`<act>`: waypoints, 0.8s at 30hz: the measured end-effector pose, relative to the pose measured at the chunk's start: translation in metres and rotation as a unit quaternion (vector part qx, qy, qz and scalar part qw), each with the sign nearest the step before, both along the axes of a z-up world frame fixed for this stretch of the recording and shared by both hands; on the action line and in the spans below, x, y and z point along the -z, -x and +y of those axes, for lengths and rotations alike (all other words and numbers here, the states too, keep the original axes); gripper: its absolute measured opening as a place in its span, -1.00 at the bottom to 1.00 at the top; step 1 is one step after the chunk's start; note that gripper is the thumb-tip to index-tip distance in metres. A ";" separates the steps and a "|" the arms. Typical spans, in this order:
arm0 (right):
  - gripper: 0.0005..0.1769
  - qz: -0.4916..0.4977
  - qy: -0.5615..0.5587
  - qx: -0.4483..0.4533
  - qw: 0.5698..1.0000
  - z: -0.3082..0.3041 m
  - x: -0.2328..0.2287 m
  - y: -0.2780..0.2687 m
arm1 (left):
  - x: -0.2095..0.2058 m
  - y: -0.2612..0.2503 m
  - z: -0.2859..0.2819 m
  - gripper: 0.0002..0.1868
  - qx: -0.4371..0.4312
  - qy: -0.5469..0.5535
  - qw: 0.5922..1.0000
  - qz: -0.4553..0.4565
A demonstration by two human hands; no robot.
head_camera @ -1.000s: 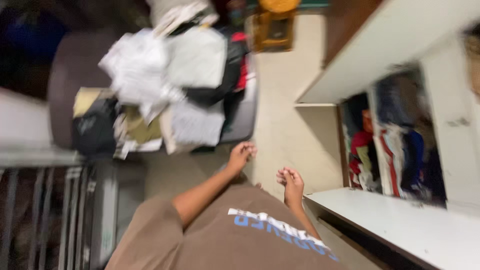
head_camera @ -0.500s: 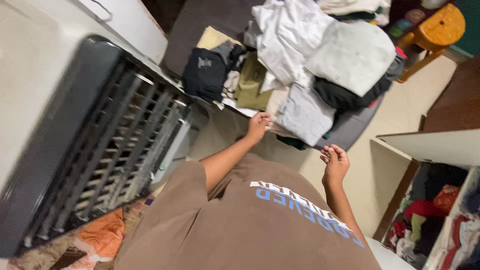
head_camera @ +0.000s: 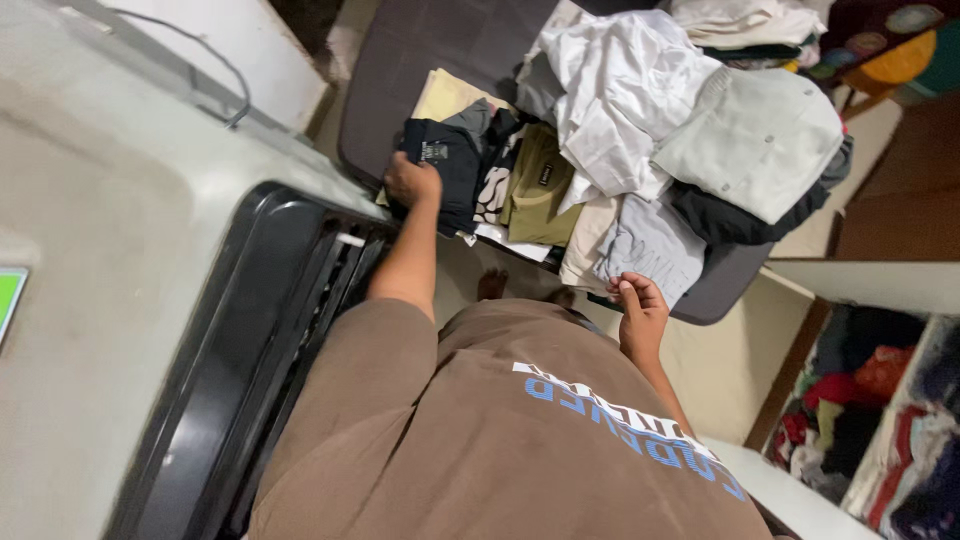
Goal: The person folds various garments from a pile on a chair and places them into a wardrobe. The person handles shirts, pants, and other clothing items one by one, folding them neatly before stacking them on shelves inside the wardrobe.
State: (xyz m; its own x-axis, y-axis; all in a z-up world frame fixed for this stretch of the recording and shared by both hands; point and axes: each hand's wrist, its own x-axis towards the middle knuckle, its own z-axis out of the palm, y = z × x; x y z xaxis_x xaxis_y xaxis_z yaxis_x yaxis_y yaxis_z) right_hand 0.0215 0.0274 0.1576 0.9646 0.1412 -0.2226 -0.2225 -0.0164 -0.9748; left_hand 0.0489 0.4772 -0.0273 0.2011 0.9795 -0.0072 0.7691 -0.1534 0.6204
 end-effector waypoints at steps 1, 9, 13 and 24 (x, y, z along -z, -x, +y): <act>-0.81 0.006 0.000 0.020 1.000 -0.003 0.001 0.001 | 0.000 -0.004 0.009 -0.52 -0.043 0.046 0.997 0.042; -0.82 0.027 -0.005 0.055 0.998 -0.010 0.022 -0.011 | -0.026 -0.006 -0.017 -0.52 0.128 0.125 0.968 0.177; -0.83 0.009 -0.010 0.032 0.999 -0.016 0.029 -0.019 | -0.047 0.008 -0.068 -0.53 0.289 0.034 0.956 0.048; -0.82 0.043 -0.019 -0.010 0.999 -0.014 0.028 -0.041 | -0.048 0.021 -0.048 -0.60 0.175 -0.052 0.980 0.085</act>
